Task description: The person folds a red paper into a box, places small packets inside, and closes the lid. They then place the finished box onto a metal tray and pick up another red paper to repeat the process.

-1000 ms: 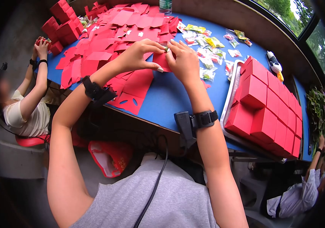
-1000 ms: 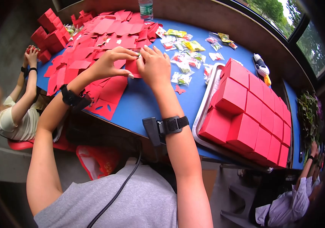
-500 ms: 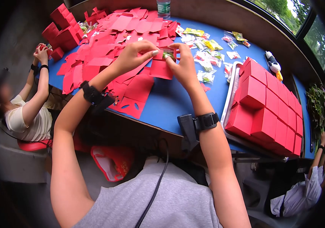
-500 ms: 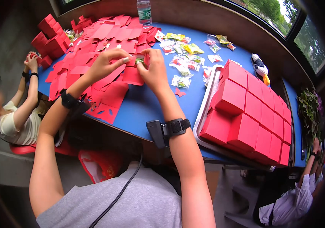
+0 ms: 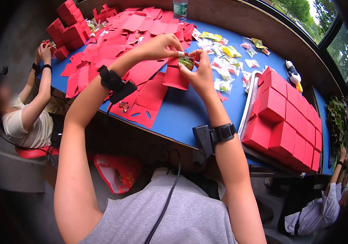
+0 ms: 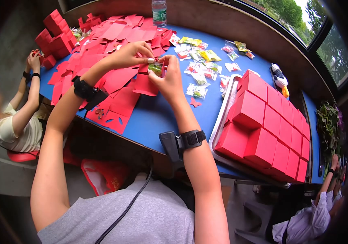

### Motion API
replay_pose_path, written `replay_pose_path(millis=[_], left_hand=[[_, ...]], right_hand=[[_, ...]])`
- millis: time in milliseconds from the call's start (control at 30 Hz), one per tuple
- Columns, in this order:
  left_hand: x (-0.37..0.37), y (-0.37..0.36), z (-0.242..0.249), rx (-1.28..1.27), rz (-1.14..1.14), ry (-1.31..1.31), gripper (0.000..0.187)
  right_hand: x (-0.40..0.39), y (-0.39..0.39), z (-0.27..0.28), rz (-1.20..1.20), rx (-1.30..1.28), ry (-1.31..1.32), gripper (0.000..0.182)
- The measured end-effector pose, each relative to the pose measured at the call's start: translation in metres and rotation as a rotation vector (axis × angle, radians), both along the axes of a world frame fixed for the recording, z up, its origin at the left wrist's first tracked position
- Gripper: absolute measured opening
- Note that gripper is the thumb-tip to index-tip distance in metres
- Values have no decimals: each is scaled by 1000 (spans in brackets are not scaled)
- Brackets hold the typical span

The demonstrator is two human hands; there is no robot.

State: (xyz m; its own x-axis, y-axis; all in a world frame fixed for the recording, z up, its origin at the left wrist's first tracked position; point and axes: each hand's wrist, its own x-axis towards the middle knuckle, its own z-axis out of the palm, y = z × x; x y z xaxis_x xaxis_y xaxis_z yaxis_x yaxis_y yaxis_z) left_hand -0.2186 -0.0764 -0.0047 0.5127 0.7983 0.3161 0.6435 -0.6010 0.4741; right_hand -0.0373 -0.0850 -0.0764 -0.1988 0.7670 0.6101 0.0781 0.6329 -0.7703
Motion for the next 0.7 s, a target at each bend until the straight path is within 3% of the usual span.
replay_pose_path(millis=[67,133,533,600,700], left_hand=[[-2,-4,0,-12,-20,-6,16],[-3,-13,0,-95,64,-226,17],[-4,-33,-15,21,66,-164,17],[-2,-35,-27,-35,66,-372,19],[1,-44,-36,-13,132,-441,21]], right_hand=[[0,0,-1,-24,34,-34,46],[-1,1,-3,-40,37,-14,46],[4,-3,3,-86,63,-141,38],[0,3,-2,-51,189,-81,36],[-2,2,-3,-18,140,-64,32]])
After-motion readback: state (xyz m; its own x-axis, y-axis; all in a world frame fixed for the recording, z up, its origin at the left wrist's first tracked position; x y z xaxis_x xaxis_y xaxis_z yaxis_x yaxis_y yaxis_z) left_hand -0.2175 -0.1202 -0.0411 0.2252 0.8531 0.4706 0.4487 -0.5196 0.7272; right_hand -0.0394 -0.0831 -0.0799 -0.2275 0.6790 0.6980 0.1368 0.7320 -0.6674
